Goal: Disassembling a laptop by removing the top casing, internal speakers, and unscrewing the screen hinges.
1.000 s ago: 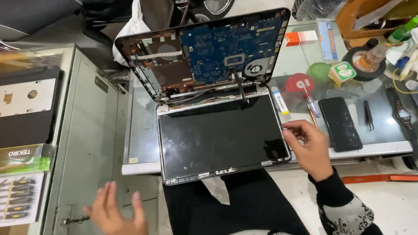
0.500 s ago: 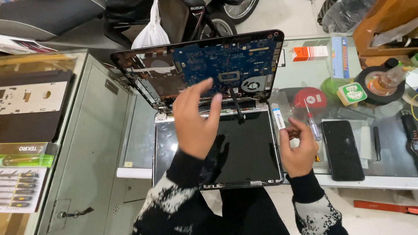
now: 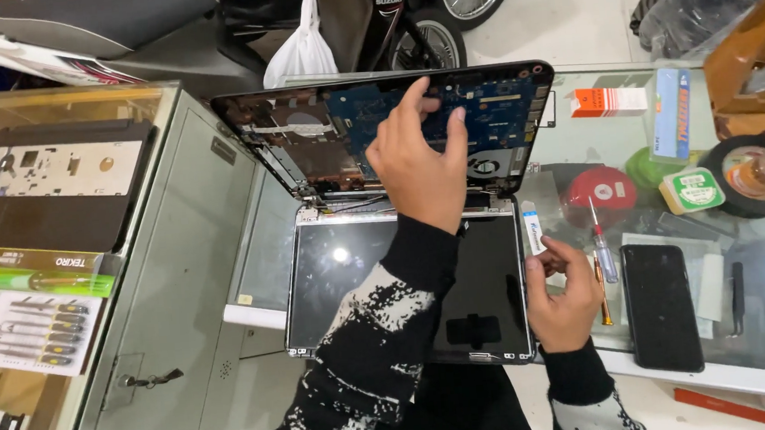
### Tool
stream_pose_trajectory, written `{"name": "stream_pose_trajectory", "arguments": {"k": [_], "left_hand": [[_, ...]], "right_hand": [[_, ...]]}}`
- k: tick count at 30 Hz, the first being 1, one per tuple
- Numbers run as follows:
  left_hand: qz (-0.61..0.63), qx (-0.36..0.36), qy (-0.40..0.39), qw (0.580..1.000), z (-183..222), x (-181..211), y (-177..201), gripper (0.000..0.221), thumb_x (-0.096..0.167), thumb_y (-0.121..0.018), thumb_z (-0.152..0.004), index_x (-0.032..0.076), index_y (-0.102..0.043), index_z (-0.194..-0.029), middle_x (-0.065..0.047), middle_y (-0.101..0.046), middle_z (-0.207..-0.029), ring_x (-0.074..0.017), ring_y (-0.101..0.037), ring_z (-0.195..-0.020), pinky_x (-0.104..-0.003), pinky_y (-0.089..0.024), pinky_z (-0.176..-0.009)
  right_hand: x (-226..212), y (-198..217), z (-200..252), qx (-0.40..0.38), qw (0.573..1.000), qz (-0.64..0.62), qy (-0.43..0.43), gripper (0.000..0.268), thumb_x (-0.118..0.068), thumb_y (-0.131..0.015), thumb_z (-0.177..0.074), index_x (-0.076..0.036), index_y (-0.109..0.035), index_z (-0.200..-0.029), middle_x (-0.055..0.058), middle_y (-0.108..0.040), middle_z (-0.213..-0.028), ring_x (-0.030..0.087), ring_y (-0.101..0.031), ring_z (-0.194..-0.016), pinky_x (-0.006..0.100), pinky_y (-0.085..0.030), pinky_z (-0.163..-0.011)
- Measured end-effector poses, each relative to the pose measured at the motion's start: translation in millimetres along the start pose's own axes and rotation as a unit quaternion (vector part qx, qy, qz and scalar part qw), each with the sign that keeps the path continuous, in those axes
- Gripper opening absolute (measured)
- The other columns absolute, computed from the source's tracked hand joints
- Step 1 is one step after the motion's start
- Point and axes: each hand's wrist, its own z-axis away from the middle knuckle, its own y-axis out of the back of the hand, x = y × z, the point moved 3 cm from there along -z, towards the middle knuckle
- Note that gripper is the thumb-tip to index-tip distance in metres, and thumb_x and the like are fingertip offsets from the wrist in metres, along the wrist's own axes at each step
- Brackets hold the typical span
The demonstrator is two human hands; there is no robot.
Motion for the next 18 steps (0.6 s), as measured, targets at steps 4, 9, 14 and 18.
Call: {"name": "stream_pose_trajectory", "arguments": {"k": [4, 9, 14, 18], "left_hand": [[0.036, -0.001, 0.055, 0.998, 0, 13, 1, 0.044, 0.027, -0.074, -0.094, 0.012, -0.061, -0.133, -0.002, -0.069, -0.105, -0.0259, -0.066, -0.103, -0.050, -0.044, -0.095], [0.166, 0.040, 0.133, 0.976, -6, -1, -8, 0.018, 0.022, -0.066, -0.099, 0.015, -0.067, -0.116, 0.002, -0.070, -0.093, -0.0225, -0.070, -0.093, -0.043, -0.051, -0.088], [0.202, 0.027, 0.167, 0.965, -14, -5, -6, 0.012, 0.020, -0.069, -0.097, 0.015, -0.070, -0.107, 0.000, -0.071, -0.086, -0.0214, -0.071, -0.084, -0.039, -0.053, -0.081], [0.223, 0.014, 0.185, 0.957, -15, -10, -2, 0.008, 0.021, -0.070, -0.095, 0.017, -0.071, -0.102, 0.002, -0.071, -0.082, -0.0166, -0.071, -0.079, -0.035, -0.051, -0.077]], "right_hand": [[1, -1, 1, 0.002, 1.000, -0.011, -0.004, 0.023, -0.005, -0.073, -0.098, 0.006, -0.072, -0.118, 0.017, -0.070, -0.085, 0.034, -0.067, -0.069, 0.041, -0.054, -0.066], [1, 0, 1, 0.001, 1.000, -0.018, -0.014, 0.024, -0.005, -0.072, -0.098, 0.006, -0.071, -0.119, 0.017, -0.069, -0.087, 0.034, -0.067, -0.072, 0.041, -0.054, -0.068], [1, -1, 1, 0.003, 1.000, -0.019, -0.018, 0.024, -0.007, -0.071, -0.098, 0.005, -0.071, -0.118, 0.017, -0.070, -0.086, 0.034, -0.068, -0.071, 0.041, -0.054, -0.066], [-1, -1, 1, 0.003, 1.000, -0.019, -0.024, 0.023, -0.007, -0.070, -0.098, 0.005, -0.071, -0.117, 0.017, -0.070, -0.085, 0.033, -0.067, -0.070, 0.041, -0.054, -0.066]]}}
